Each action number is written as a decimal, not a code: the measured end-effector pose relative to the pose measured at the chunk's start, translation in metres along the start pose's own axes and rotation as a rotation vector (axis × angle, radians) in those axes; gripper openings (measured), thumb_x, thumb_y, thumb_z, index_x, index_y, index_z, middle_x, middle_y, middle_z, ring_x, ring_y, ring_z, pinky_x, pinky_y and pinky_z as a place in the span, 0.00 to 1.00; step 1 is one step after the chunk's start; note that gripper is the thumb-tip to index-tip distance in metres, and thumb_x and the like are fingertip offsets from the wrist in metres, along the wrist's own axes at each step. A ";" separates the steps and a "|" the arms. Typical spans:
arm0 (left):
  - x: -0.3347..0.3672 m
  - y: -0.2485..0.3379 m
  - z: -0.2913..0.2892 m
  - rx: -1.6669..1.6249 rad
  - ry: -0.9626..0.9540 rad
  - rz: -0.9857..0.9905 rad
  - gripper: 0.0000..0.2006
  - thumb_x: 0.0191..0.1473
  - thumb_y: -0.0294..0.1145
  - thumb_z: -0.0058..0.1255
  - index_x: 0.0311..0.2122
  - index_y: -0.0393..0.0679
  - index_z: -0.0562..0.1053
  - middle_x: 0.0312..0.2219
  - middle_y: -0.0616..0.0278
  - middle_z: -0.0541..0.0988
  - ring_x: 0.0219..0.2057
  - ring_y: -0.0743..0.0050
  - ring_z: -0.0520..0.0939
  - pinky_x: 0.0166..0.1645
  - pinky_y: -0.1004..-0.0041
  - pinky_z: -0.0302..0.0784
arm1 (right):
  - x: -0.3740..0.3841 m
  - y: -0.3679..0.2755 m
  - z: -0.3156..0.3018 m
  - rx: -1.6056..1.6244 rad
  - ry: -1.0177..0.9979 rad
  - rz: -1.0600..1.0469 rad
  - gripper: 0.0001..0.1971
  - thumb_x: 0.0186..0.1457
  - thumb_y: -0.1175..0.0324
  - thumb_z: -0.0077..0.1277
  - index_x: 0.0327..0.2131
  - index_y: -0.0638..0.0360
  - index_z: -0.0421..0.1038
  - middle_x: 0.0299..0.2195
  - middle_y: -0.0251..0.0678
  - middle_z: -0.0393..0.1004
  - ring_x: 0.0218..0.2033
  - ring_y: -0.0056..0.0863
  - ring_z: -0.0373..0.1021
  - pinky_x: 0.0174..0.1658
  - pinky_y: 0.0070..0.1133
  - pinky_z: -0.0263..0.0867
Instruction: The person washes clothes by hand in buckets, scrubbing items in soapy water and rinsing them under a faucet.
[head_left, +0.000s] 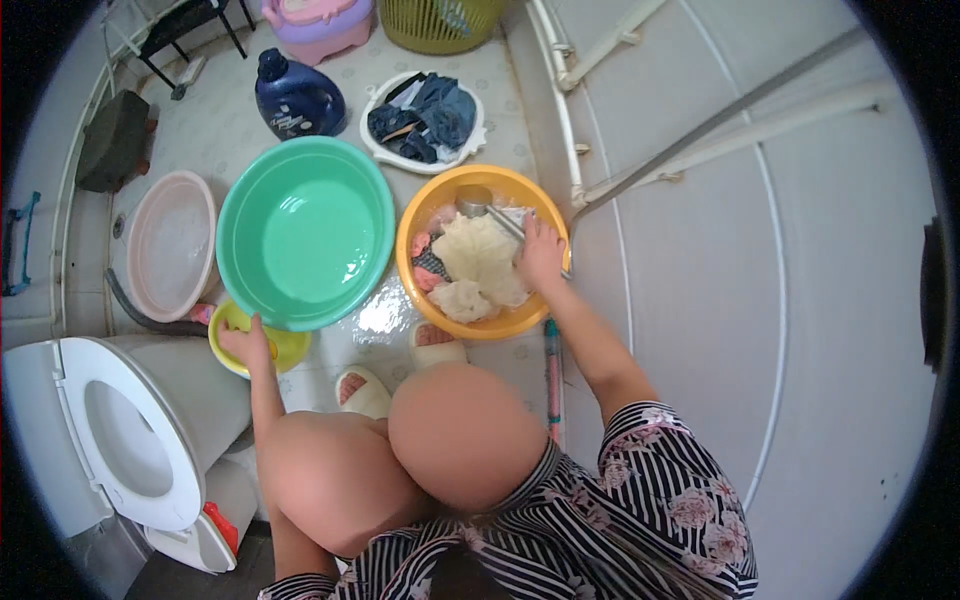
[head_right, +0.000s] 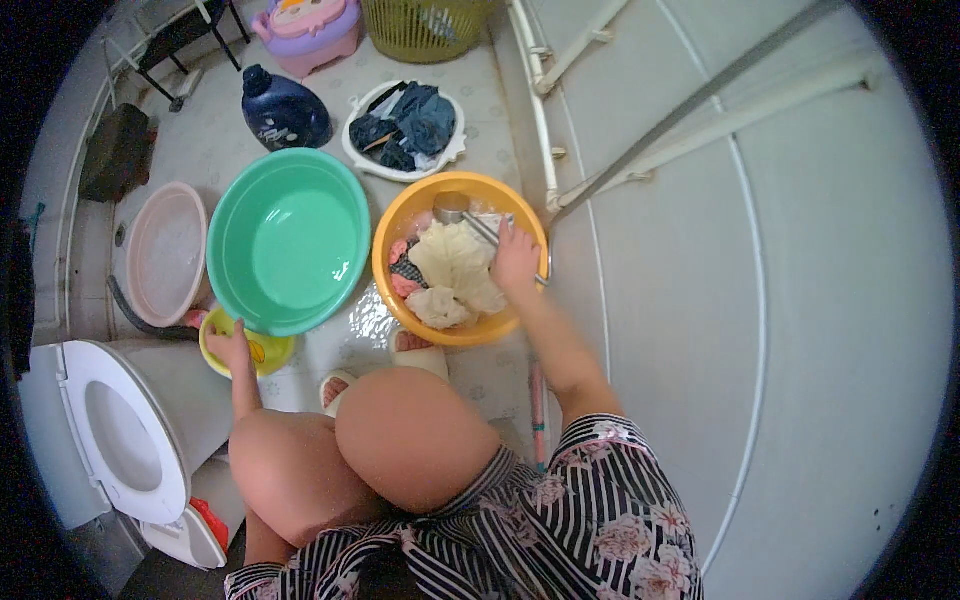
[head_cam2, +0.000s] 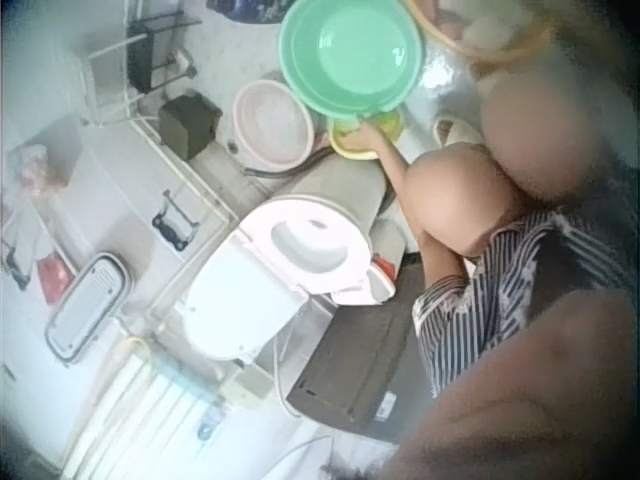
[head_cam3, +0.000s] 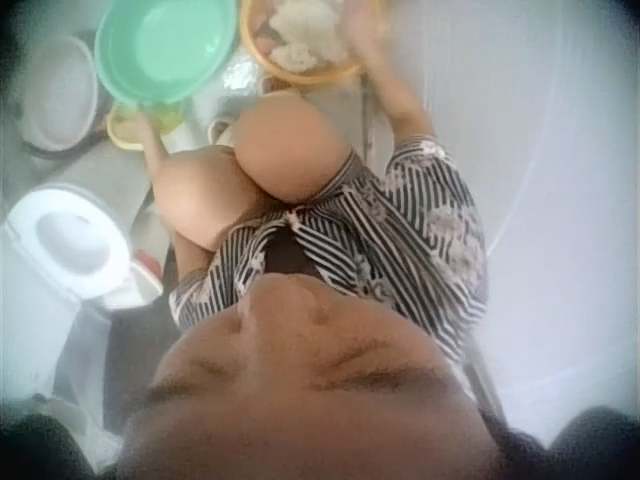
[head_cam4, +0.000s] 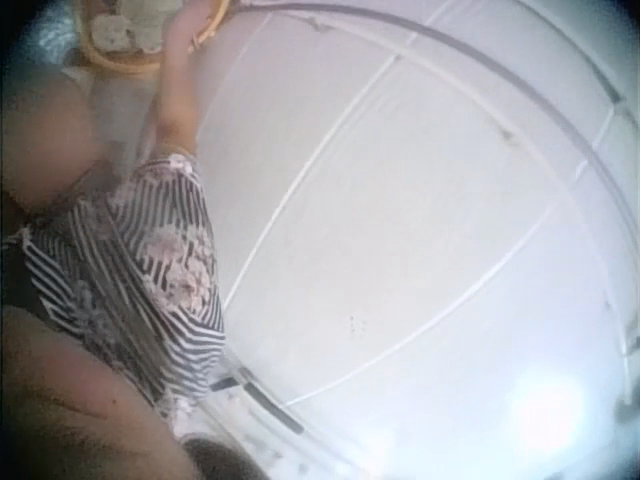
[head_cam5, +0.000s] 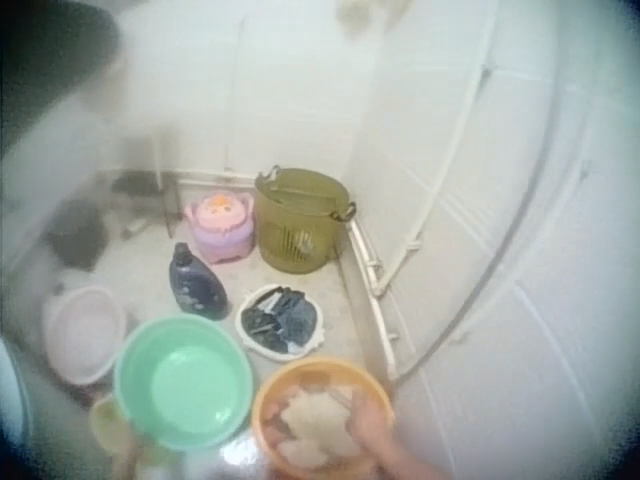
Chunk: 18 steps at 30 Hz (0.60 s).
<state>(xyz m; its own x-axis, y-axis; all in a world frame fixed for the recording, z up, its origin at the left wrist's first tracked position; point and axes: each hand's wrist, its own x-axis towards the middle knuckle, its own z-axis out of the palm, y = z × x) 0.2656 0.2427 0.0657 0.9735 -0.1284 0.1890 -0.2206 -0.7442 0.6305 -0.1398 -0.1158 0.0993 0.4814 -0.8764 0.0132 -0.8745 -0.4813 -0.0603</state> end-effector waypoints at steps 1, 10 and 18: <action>-0.003 0.010 -0.003 -0.018 0.003 0.000 0.29 0.42 0.32 0.60 0.48 0.29 0.63 0.44 0.44 0.69 0.46 0.49 0.70 0.52 0.63 0.64 | -0.006 0.004 -0.006 -0.009 0.016 0.001 0.28 0.44 0.71 0.46 0.53 0.55 0.59 0.47 0.42 0.63 0.48 0.39 0.61 0.47 0.37 0.56; 0.015 0.153 -0.072 -0.330 -0.508 0.399 0.14 0.49 0.27 0.52 0.42 0.38 0.67 0.38 0.57 0.72 0.36 0.69 0.75 0.37 0.72 0.72 | -0.057 0.020 -0.041 0.310 -0.168 -0.191 0.20 0.41 0.70 0.51 0.42 0.60 0.67 0.42 0.42 0.67 0.44 0.40 0.65 0.46 0.34 0.62; -0.041 0.286 -0.064 0.118 -1.331 0.885 0.17 0.46 0.32 0.55 0.42 0.40 0.68 0.41 0.54 0.71 0.43 0.58 0.73 0.47 0.66 0.69 | -0.029 -0.010 -0.023 0.463 -0.186 -0.191 0.18 0.44 0.67 0.54 0.40 0.61 0.67 0.40 0.44 0.68 0.44 0.41 0.65 0.46 0.32 0.63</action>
<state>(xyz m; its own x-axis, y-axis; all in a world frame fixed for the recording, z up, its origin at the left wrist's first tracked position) 0.1590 0.0773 0.2865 -0.0812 -0.9321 -0.3529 -0.7726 -0.1648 0.6131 -0.1460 -0.0855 0.1222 0.6683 -0.7361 -0.1075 -0.6731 -0.5368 -0.5086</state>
